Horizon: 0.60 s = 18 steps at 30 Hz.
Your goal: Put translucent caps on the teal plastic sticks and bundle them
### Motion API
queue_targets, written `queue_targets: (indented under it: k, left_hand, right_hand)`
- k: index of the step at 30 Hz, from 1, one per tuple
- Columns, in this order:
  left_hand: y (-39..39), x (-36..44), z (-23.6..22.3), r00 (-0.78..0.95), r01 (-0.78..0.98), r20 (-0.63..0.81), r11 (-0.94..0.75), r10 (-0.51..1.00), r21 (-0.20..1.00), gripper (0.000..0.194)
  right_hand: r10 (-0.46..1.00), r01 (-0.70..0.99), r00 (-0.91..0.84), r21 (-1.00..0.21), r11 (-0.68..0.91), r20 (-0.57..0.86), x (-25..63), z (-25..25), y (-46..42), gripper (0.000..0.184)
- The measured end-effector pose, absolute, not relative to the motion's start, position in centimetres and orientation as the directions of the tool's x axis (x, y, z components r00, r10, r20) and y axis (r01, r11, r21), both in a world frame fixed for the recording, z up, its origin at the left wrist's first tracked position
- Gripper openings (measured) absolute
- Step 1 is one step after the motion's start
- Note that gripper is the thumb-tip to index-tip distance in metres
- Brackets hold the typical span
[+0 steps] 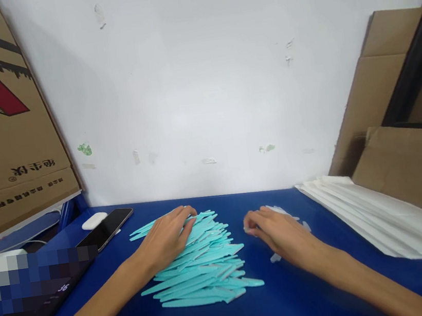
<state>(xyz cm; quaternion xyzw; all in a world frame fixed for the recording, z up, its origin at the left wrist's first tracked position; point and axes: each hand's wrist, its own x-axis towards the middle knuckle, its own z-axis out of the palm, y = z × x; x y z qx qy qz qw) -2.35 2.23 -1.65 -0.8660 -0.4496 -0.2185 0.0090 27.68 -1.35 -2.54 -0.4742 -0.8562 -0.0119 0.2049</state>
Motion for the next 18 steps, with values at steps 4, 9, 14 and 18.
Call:
queue_targets:
  k: [4, 9, 14, 18]
  left_hand:
    - [1.1, -1.5, -1.7, 0.562, 0.732, 0.424, -0.666, 0.71, 0.144, 0.026]
    - [0.0, -0.6, -1.8, 0.609, 0.67, 0.471, -0.731, 0.639, 0.126, 0.023]
    - [-1.1, 0.2, -1.7, 0.639, 0.606, 0.538, -0.791, 0.549, 0.088, 0.021]
    - [-1.4, 0.4, -1.5, 0.624, 0.597, 0.573, -0.797, 0.532, 0.089, 0.022]
  right_hand:
    - [0.782, 0.754, -0.38, -0.324, 0.571, 0.494, 27.3, -2.1, -1.4, 0.034]
    - [0.857, 0.506, -0.175, -0.702, 0.501, 0.485, 26.8, 0.1, -2.0, 0.019]
    - [0.895, 0.359, -0.144, -0.82, 0.446, 0.423, 26.4, 1.0, -2.6, 0.024]
    - [0.891, 0.39, -0.168, -0.801, 0.454, 0.423, 26.3, 0.7, -2.7, 0.023]
